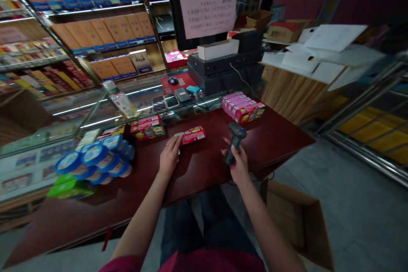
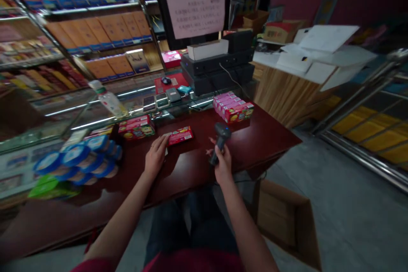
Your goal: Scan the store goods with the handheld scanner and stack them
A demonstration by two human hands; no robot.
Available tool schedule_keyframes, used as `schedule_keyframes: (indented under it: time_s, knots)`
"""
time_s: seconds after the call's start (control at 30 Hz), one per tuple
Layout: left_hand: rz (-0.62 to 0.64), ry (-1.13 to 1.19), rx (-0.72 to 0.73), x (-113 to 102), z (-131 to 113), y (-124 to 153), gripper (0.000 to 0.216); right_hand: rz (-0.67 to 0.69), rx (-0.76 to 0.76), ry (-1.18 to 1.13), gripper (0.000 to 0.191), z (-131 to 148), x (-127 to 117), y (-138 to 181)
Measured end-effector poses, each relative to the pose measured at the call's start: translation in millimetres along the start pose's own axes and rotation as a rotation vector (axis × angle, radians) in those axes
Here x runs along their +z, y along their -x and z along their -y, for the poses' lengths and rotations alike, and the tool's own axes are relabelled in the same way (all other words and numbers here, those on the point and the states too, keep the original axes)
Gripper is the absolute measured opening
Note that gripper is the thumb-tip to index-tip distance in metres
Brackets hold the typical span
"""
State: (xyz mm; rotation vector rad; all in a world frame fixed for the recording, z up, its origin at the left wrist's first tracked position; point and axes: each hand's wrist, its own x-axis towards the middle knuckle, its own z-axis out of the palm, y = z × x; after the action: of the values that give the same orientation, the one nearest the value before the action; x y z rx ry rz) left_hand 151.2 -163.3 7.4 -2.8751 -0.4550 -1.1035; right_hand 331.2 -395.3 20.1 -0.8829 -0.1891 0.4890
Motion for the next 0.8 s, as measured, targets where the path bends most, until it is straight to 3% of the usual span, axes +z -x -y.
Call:
schedule_keyframes:
  time_s: [0.1, 0.2, 0.47, 0.8]
  knots:
    - [0.001, -0.09, -0.074, -30.7, 25.4, 30.3, 0.064, 0.256, 0.145, 0.073, 0.037, -27.7, 39.6, 26.8]
    - [-0.021, -0.145, -0.143, -47.6, 39.0, 50.4, 0.062, 0.406, 0.246, 0.174, 0.038, -48.5, 58.7, 42.6]
    - [-0.026, -0.069, -0.253, -48.2, 42.4, 52.0, 0.061, 0.47, 0.266, 0.262, 0.039, -51.5, 55.9, 42.5]
    - [-0.032, -0.051, -0.251, -43.6, 46.1, 55.9, 0.058, 0.522, 0.306, 0.323, 0.04, -53.4, 58.6, 44.4]
